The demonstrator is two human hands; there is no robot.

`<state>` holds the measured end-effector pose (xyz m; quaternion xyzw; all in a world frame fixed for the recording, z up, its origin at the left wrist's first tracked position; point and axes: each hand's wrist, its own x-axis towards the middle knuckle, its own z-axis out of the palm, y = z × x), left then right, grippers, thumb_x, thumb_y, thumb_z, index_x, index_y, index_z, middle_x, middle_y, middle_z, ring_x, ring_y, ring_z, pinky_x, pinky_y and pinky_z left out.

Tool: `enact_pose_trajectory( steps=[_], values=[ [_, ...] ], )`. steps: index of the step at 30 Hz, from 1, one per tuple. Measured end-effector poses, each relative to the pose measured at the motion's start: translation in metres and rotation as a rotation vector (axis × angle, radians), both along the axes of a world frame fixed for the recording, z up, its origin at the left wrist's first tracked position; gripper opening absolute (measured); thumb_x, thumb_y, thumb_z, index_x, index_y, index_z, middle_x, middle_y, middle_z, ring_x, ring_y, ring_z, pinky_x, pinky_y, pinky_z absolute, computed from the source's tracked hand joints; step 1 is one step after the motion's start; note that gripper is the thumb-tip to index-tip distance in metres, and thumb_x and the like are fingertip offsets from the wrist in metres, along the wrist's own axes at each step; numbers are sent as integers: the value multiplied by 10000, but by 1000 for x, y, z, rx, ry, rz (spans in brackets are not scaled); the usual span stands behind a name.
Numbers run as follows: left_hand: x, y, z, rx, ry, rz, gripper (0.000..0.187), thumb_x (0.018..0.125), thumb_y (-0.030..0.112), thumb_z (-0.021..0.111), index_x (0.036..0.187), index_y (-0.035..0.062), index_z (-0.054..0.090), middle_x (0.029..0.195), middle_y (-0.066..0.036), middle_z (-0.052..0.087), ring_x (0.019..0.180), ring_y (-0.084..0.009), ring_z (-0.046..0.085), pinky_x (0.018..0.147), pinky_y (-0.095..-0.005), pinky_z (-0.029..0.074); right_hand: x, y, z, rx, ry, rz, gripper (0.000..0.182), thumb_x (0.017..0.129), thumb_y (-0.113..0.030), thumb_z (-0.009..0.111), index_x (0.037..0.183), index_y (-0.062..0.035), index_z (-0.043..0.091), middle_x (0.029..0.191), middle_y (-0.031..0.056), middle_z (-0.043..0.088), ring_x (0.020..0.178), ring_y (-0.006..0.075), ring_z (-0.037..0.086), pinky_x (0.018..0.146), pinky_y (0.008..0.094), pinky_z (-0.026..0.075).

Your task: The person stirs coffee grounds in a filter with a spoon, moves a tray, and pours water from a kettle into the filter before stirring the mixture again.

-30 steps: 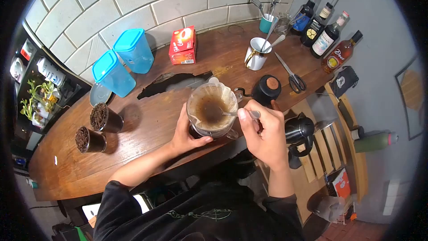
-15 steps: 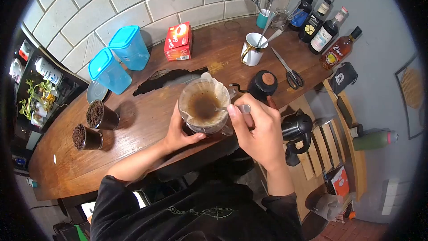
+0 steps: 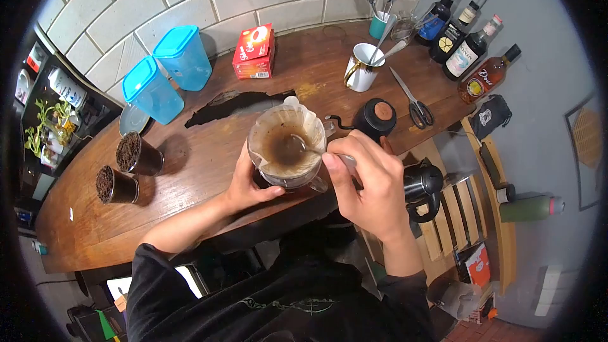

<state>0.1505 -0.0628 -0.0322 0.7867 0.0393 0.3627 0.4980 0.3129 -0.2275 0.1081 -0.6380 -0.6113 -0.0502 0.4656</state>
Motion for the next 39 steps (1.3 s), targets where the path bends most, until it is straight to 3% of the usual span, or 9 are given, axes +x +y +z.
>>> enact_pose_trajectory(
  steps=[20,39],
  values=[
    [-2,0,4,-1,45,-12,847,705,341,883,1326,-62,472,1409,-218,399,1324,-368,415,1105,-441,347,11,9,-8,149,-133,10,141,886,-103,694,859,14,620,698,95,564,538,201,544,486,295,413],
    [-1,-2,3,54,-9,21,829,707,288,875,1342,-52,466,1400,-241,420,1310,-395,428,1095,-450,347,1,-11,5,96,-100,-39,160,863,-105,734,888,7,623,749,97,574,578,210,558,506,306,427]
  ],
)
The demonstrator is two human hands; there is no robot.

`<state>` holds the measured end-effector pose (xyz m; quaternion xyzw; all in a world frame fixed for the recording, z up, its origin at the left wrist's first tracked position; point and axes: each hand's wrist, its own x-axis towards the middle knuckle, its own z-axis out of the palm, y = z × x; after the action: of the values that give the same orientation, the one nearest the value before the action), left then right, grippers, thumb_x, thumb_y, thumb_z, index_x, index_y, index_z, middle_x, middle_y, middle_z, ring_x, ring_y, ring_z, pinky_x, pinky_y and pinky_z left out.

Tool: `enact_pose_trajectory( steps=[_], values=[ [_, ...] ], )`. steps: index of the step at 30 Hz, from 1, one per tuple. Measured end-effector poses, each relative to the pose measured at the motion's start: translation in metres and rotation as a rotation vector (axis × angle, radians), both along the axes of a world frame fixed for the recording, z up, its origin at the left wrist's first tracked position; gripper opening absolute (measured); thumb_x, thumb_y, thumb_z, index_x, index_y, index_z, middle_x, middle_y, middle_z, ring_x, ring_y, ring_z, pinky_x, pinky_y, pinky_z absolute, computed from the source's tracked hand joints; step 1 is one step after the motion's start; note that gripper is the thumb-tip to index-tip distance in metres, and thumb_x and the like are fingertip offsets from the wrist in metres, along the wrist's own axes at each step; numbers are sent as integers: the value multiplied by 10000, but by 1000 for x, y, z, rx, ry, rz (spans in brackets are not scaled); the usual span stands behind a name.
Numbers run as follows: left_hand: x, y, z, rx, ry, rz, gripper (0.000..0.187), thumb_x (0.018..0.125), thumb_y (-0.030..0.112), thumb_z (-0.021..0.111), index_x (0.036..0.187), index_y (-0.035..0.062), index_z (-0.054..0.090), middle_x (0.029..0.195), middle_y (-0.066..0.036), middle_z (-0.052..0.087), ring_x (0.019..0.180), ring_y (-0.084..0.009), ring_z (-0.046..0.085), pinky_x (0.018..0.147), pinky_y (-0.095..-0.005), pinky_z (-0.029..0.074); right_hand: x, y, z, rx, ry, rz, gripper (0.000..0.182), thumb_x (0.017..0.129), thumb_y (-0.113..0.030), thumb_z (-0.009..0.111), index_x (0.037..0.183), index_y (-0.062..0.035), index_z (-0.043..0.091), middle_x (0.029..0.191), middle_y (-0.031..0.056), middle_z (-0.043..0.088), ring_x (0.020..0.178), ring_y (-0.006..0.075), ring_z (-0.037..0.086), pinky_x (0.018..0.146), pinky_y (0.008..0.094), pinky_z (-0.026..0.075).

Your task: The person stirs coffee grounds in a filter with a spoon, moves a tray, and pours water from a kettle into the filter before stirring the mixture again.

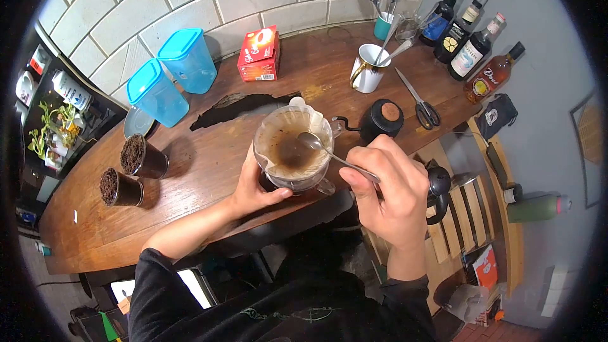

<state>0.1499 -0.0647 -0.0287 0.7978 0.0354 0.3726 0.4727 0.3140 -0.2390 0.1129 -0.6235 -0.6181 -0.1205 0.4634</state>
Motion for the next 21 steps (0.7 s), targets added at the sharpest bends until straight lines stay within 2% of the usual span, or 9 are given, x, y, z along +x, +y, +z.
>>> enact_pose_trajectory(
  steps=[21],
  values=[
    [1,-2,1,-14,2,7,834,711,309,867,1346,-47,459,1387,-235,425,1301,-390,430,1089,-452,349,1,8,8,9,-6,30,156,851,-79,731,923,7,622,780,101,585,593,245,577,527,330,451]
  ],
)
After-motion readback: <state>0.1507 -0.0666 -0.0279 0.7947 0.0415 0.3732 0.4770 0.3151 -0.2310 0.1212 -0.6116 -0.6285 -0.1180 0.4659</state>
